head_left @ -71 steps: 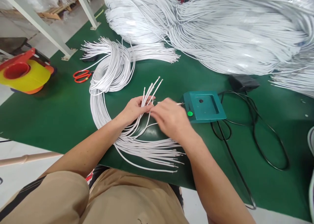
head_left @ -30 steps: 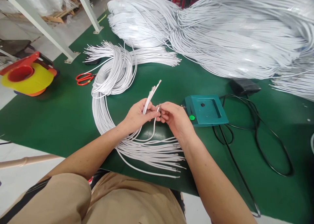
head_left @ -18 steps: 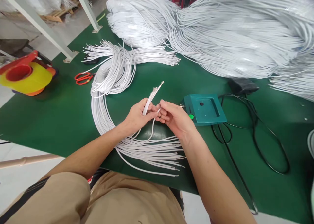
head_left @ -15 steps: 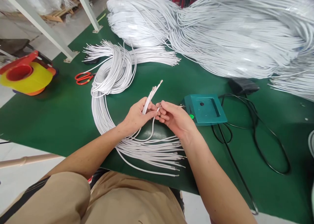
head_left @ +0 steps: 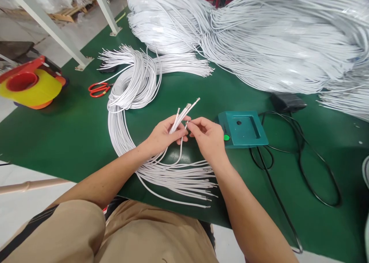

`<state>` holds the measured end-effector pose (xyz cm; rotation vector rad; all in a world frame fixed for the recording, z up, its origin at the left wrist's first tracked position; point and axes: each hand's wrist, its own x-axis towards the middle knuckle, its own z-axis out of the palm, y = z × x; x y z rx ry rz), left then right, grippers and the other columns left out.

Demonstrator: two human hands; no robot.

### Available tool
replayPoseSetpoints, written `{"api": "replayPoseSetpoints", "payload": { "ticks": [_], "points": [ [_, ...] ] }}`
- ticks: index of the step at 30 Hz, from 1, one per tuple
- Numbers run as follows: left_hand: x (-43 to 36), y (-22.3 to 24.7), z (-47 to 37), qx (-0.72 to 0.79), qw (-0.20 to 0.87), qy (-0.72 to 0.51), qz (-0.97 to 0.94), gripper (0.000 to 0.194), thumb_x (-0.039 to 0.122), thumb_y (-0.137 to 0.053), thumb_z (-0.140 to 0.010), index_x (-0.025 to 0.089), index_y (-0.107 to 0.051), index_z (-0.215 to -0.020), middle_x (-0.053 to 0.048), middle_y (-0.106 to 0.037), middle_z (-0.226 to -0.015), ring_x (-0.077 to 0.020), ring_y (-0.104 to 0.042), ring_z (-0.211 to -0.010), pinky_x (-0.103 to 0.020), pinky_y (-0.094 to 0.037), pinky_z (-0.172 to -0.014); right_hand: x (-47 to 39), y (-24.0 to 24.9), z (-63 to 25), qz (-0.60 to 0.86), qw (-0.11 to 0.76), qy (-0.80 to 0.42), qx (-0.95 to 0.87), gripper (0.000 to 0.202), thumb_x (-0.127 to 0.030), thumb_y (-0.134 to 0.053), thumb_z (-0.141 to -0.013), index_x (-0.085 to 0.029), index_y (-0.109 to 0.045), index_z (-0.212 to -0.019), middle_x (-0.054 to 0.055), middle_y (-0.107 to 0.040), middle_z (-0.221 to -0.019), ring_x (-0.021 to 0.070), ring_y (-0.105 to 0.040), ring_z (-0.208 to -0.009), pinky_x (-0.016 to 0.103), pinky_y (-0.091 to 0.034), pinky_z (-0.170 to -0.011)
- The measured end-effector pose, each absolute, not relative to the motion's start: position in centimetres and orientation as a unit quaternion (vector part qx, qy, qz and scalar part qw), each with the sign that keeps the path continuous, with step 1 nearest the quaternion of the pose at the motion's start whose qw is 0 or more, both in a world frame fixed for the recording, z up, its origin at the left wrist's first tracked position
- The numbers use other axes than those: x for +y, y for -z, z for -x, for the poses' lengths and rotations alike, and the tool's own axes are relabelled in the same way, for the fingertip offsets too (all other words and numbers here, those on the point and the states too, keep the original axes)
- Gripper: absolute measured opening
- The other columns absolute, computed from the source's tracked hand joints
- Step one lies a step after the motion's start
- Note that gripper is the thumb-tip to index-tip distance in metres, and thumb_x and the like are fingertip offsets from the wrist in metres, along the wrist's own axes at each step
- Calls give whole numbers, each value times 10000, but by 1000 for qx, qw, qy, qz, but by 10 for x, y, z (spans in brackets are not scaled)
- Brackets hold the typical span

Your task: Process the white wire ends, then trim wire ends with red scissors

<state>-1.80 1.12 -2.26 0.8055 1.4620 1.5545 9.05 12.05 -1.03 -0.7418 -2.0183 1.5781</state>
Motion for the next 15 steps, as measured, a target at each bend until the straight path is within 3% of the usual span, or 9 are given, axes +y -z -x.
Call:
{"api": "replayPoseSetpoints", "payload": {
  "ticks": [3, 7, 11, 15],
  "points": [
    [10, 24, 22, 543, 485, -640, -246, 426, 259, -712, -747, 185, -566, -1140, -1, -569, -773, -98, -604, -668, -171, -436, -549, 123, 16, -91, 194, 288, -333, -877, 215, -206, -454, -891, -148, -563, -715, 54, -568, -758, 145, -496, -714, 281, -391, -684],
    [10, 26, 26, 525, 524, -640, -201, 424, 241, -724, -735, 161, -575, -1124, -24, -601, -797, -106, -628, -691, -138, -399, -485, 132, 15, -95, 79, 252, -85, -961, 269, -179, -361, -927, -148, -570, -761, 87, -563, -815, 193, -462, -789, 326, -355, -741],
    [13, 28, 27, 605, 459, -601, -249, 453, 267, -719, -735, 159, -556, -1144, -42, -622, -809, -164, -671, -728, -125, -318, -378, 149, 11, -103, 133, 205, -33, -969, 140, -225, -480, -898, -152, -594, -936, 78, -623, -946, 224, -500, -928, 394, -294, -962],
    [16, 32, 27, 658, 422, -556, -283, 473, 292, -704, -743, 159, -545, -1169, -66, -643, -840, -220, -690, -779, -133, -361, -383, 163, 14, -107, 157, 134, -46, -977, 121, -127, -487, -853, -147, -597, -899, 47, -646, -812, 200, -544, -851, 410, -229, -1049]
  ]
}}
